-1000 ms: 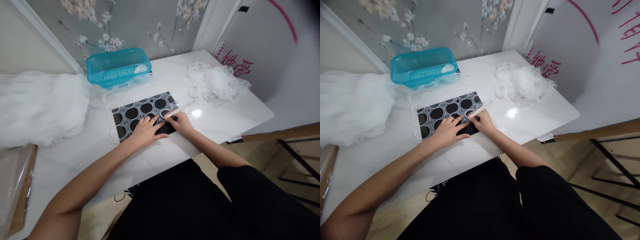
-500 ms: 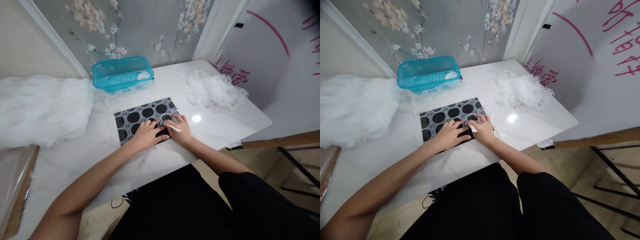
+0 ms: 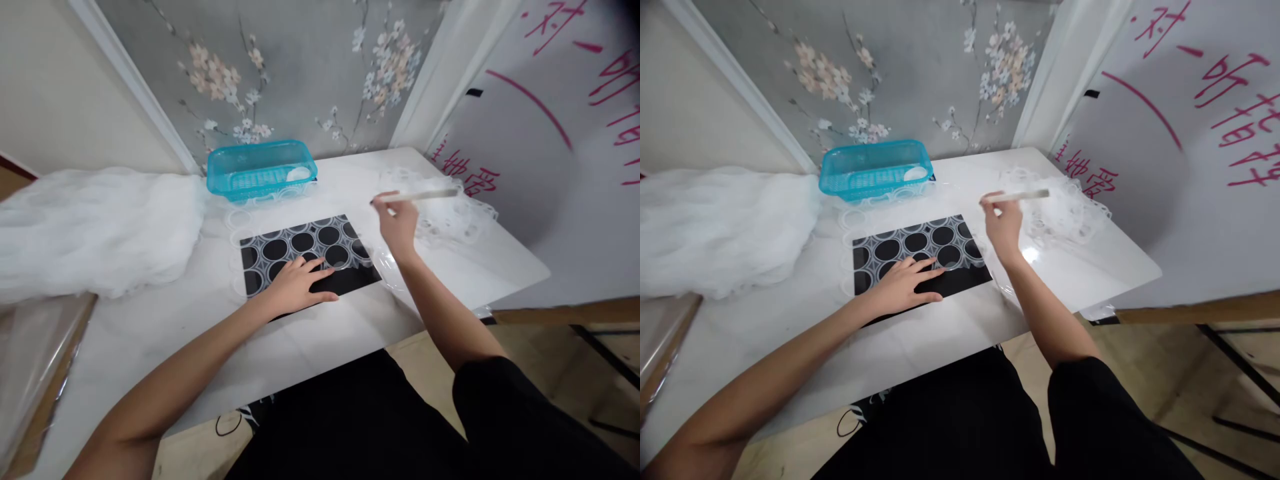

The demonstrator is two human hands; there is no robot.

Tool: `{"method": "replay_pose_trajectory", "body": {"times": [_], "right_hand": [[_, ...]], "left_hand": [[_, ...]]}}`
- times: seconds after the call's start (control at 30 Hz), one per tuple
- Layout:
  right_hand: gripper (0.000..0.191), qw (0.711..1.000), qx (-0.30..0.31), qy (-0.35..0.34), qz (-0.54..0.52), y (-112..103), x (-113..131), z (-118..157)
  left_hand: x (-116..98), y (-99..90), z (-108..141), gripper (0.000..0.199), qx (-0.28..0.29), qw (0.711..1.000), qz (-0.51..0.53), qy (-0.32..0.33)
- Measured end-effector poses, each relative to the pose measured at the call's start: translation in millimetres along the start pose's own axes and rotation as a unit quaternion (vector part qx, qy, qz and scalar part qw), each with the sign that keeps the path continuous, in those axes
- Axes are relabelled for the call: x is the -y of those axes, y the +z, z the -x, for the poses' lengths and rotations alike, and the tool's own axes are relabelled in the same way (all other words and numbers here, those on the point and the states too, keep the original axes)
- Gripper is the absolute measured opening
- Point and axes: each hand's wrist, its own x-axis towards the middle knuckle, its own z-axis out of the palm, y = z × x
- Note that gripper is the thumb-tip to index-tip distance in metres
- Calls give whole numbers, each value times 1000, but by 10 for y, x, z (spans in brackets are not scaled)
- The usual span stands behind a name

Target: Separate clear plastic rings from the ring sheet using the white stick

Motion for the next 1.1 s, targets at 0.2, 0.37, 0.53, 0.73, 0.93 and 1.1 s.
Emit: {"method": "replay_pose_trajectory", "body": {"times": [0.2, 0.37, 0.53, 0.73, 0.93, 1.1], "right_hand": [[13, 966, 235, -34, -102, 302, 314, 819], [11, 935, 330, -59, -112, 410, 496, 965], [10, 929, 353, -48, -101, 439, 497, 993], [11, 941, 315, -27, -121, 430, 439, 1086], [10, 942, 318, -34, -97, 435, 436, 1097], [10, 947, 307, -30, -96, 431, 443, 1114]], "left_hand": [[-29, -10, 326, 57, -66, 994, -90, -11], [2, -5, 528, 51, -58, 993, -95, -32], [29, 80, 548, 51, -78, 992, -97, -16], [5, 106, 539, 53, -90, 990, -108, 24], [3, 118, 513, 58, -91, 986, -136, 29], [4, 130, 508, 60, -90, 986, -139, 29]]}}
